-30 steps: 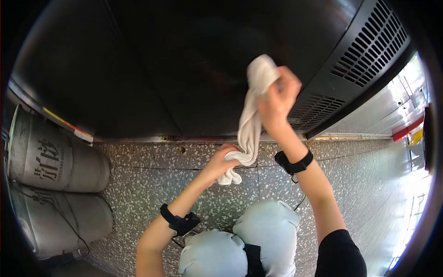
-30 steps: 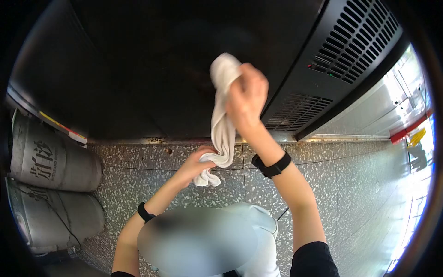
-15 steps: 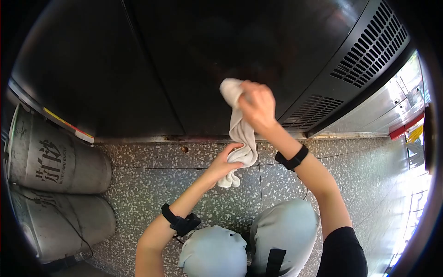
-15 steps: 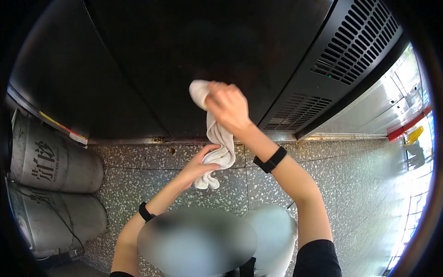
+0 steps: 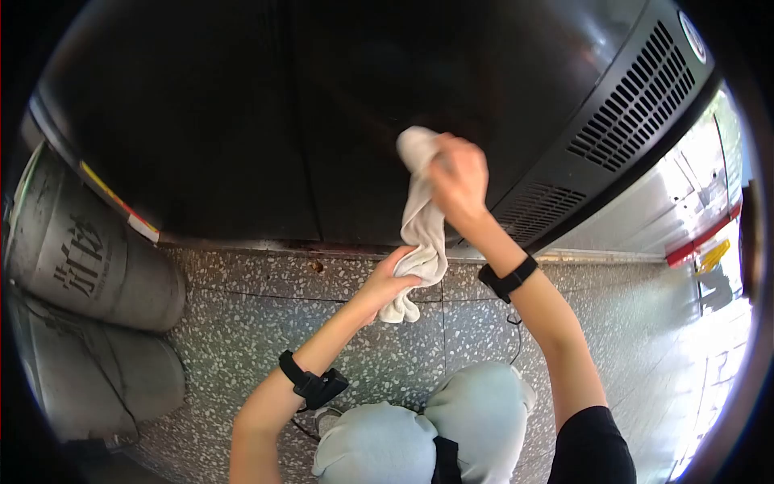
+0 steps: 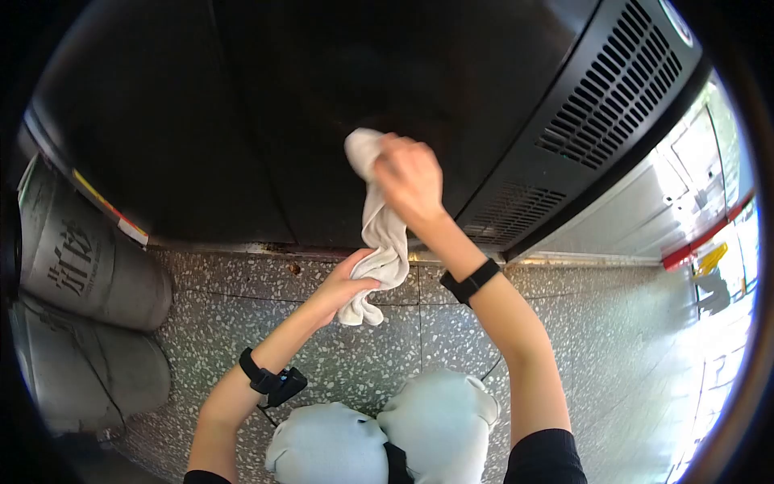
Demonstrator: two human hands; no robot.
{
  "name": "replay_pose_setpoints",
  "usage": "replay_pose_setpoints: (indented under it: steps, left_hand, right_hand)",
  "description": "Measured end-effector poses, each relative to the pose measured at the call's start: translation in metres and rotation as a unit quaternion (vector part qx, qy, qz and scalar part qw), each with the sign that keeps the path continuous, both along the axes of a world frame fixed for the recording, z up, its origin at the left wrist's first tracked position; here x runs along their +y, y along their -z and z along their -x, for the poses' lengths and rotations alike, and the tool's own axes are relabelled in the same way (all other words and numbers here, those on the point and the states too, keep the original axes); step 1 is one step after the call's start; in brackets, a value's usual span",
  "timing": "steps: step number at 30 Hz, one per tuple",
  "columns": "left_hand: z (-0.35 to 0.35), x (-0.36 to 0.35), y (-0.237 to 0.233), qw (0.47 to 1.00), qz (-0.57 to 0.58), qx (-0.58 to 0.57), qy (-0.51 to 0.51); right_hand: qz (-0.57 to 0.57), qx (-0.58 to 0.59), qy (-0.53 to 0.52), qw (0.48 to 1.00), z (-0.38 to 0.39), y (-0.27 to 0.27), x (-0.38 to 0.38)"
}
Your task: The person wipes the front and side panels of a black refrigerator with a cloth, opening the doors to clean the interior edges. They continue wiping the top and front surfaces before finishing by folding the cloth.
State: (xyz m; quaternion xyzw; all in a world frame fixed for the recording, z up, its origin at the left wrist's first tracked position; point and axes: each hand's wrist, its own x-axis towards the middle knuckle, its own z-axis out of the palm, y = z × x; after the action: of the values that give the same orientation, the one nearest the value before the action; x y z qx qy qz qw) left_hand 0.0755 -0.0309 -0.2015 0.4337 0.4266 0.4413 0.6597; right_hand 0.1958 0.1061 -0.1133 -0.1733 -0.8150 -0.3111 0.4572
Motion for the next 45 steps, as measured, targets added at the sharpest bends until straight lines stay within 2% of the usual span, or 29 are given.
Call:
replay_pose_setpoints:
  steps: [1,4,7,9,12,15,17,19,20,23,27,30,35,37,39,41,43,44,45]
  left_hand:
    - [0.001,-0.003,-0.007,1.0,-0.008,-0.004,-0.006]
    - [0.009,-0.003,-0.022,1.0,-0.008,-0.023,-0.005]
    - [0.006,0.004,-0.017,0.999,-0.011,-0.03,-0.014]
    - [0.003,0.005,-0.007,0.999,-0.004,-0.021,-0.026]
    - [0.003,0.005,0.002,1.0,0.014,0.012,-0.024]
    - [0.006,-0.001,0.003,0.999,0.014,0.011,-0.046]
    - [0.009,-0.003,-0.012,0.999,0.0,-0.005,-0.044]
    - [0.014,-0.001,-0.026,0.999,0.002,-0.005,-0.039]
    - [0.015,0.004,-0.026,0.999,-0.001,-0.012,-0.034]
    - [0.011,0.014,-0.022,0.999,-0.009,-0.02,-0.025]
    - [0.003,0.019,-0.004,0.999,-0.001,-0.006,-0.031]
    - [0.004,0.01,-0.001,0.999,0.003,-0.016,-0.038]
    - [0.015,0.002,-0.022,0.999,-0.014,-0.007,-0.042]
    - [0.014,0.005,-0.022,0.999,-0.014,-0.03,-0.036]
    - [0.011,0.007,-0.022,0.999,-0.012,-0.037,-0.038]
    - [0.004,0.005,-0.012,0.998,-0.008,-0.037,-0.058]
    - [0.004,0.005,0.002,0.999,0.004,-0.026,-0.04]
    - [0.007,0.003,0.003,0.999,0.005,-0.031,-0.037]
    - [0.01,0.001,0.003,0.999,0.008,-0.036,-0.034]
  right_hand:
    - [-0.013,0.061,0.029,0.998,-0.001,-0.017,-0.001]
    - [-0.042,0.11,0.045,0.992,0.013,-0.045,0.002]
    - [-0.036,0.059,-0.012,0.998,0.03,-0.019,0.005]
    - [-0.022,-0.056,-0.06,0.996,0.038,0.014,0.006]
    - [0.042,-0.096,-0.085,0.991,0.046,0.033,-0.004]
    - [0.07,-0.005,-0.078,0.995,0.032,0.017,-0.004]
    - [0.045,0.113,-0.002,0.993,0.024,-0.011,-0.004]
    - [0.01,0.168,0.025,0.985,0.025,-0.043,-0.002]
    - [-0.033,0.16,0.026,0.986,0.029,-0.051,0.002]
    - [-0.065,0.08,0.003,0.995,0.04,-0.04,0.001]
    - [-0.008,-0.048,-0.074,0.996,0.052,0.0,-0.002]
    - [0.04,-0.061,-0.078,0.994,0.049,0.001,-0.009]
    - [-0.007,0.137,0.007,0.991,0.047,-0.046,-0.005]
    - [-0.056,0.107,0.005,0.993,0.054,-0.046,-0.001]
    - [-0.039,0.025,-0.013,0.999,0.06,-0.029,-0.006]
    - [0.015,-0.061,-0.079,0.995,0.064,0.008,-0.004]
    - [0.042,-0.104,-0.089,0.99,0.069,0.026,-0.01]
    - [0.073,-0.108,-0.097,0.987,0.066,0.027,-0.01]
    - [0.057,-0.063,-0.093,0.992,0.064,0.024,-0.008]
